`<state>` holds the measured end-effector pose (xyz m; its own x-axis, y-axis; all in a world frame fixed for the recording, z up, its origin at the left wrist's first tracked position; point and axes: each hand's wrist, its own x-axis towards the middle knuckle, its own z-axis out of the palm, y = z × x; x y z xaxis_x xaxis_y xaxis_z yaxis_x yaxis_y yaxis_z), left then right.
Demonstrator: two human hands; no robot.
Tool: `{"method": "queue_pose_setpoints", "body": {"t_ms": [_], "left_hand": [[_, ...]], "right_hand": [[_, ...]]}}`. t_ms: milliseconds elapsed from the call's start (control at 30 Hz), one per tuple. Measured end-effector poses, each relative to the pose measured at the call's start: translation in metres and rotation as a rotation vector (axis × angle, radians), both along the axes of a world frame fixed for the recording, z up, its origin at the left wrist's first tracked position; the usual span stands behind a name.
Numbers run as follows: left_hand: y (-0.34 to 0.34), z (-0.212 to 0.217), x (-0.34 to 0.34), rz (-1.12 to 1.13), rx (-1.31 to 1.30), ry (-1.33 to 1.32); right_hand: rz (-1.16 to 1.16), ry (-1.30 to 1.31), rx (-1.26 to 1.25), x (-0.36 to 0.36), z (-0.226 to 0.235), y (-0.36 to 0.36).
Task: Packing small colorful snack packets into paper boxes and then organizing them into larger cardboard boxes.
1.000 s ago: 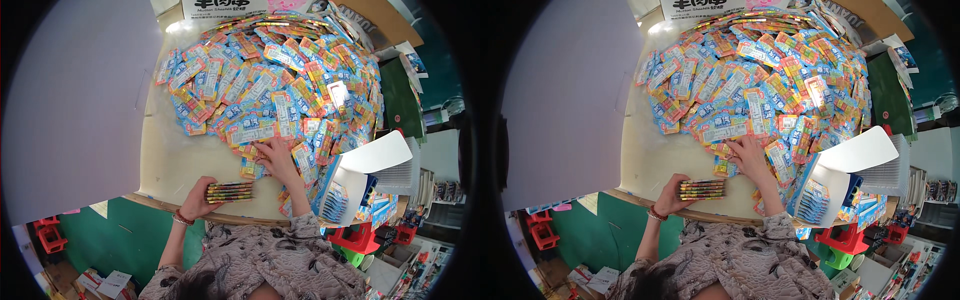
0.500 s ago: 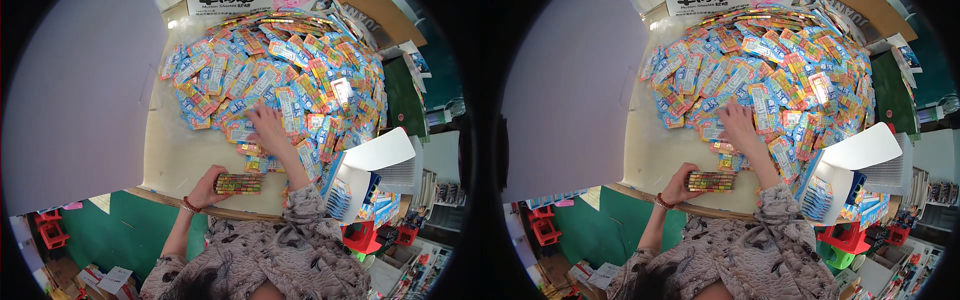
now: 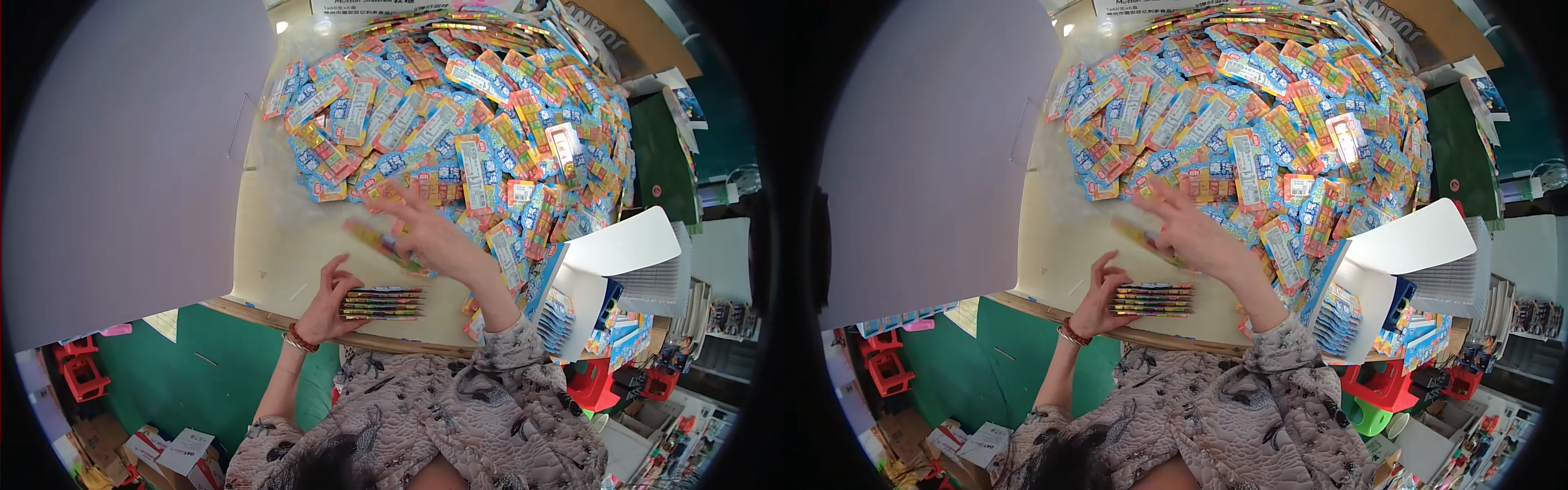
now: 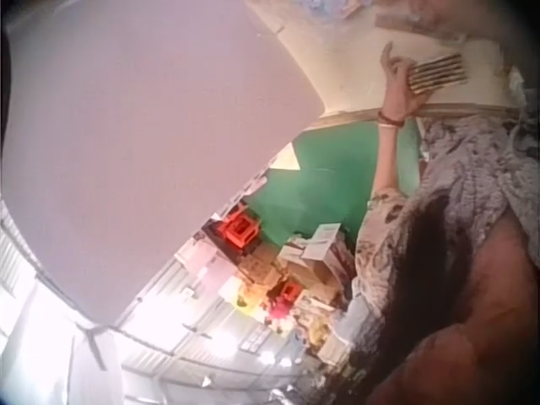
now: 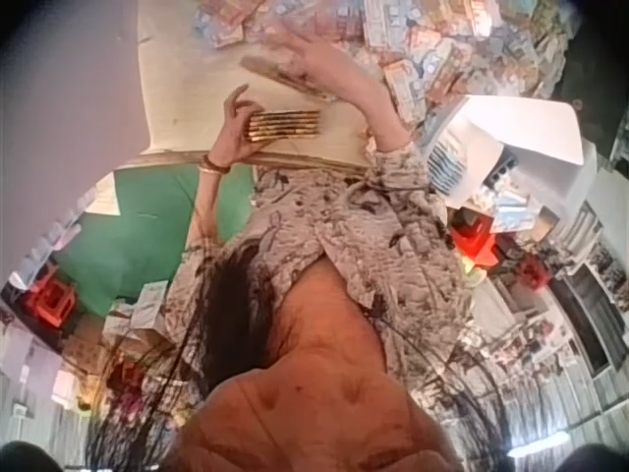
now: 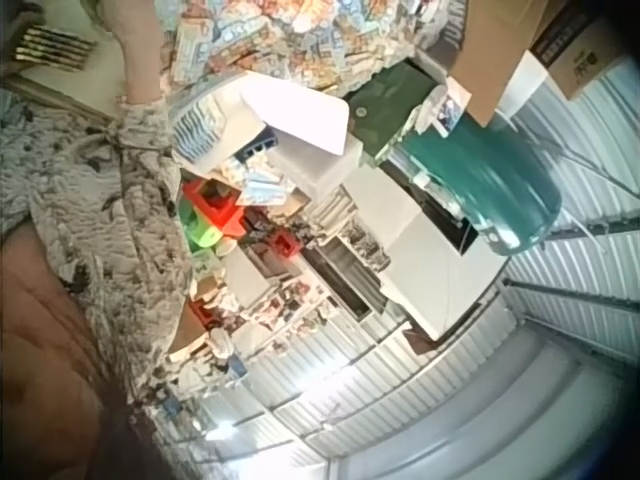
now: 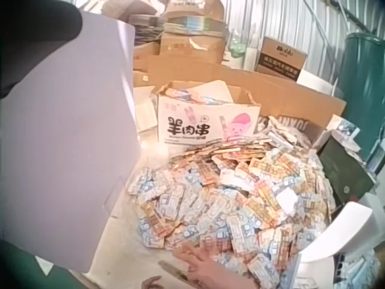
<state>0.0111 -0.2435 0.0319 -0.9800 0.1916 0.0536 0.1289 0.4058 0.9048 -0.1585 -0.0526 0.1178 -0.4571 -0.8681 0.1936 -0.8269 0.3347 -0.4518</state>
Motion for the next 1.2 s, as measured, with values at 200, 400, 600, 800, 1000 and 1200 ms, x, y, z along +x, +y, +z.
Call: {"method": "queue_pose_setpoints", "body": {"t_ms": [200,400,600,800,1000,1200], "left_hand": [[0.003,-0.001,0.007,0.234,0.056,0.135],[-0.003,0.006,-0.006,0.022,-0.020,0.004],[-0.007,0.003,-0.008,-0.083,-0.066,0.109],[0.004,0.006,-0.001,0.160,-0.037,0.039],[-0.004,0.014,-0.006,-0.033,-0.227,0.073],[-0.004,0.000,-0.006,-0.041,0.085,-0.014]], "right_hand": [[0.346,-0.537,0.043,0.035,-0.047,-0.001],[-0.643,-0.267,-0.213,0.018,-0.044,0.032],[-0.567,-0.081,0.073,0.016,-0.061,0.050],[-0.199,-0.654,-0.014,0.047,-0.051,0.018],[-0.527,0.141,0.141,-0.003,-0.026,0.050],[-0.561,0.191,0.535,-0.039,-0.031,0.095]]}}
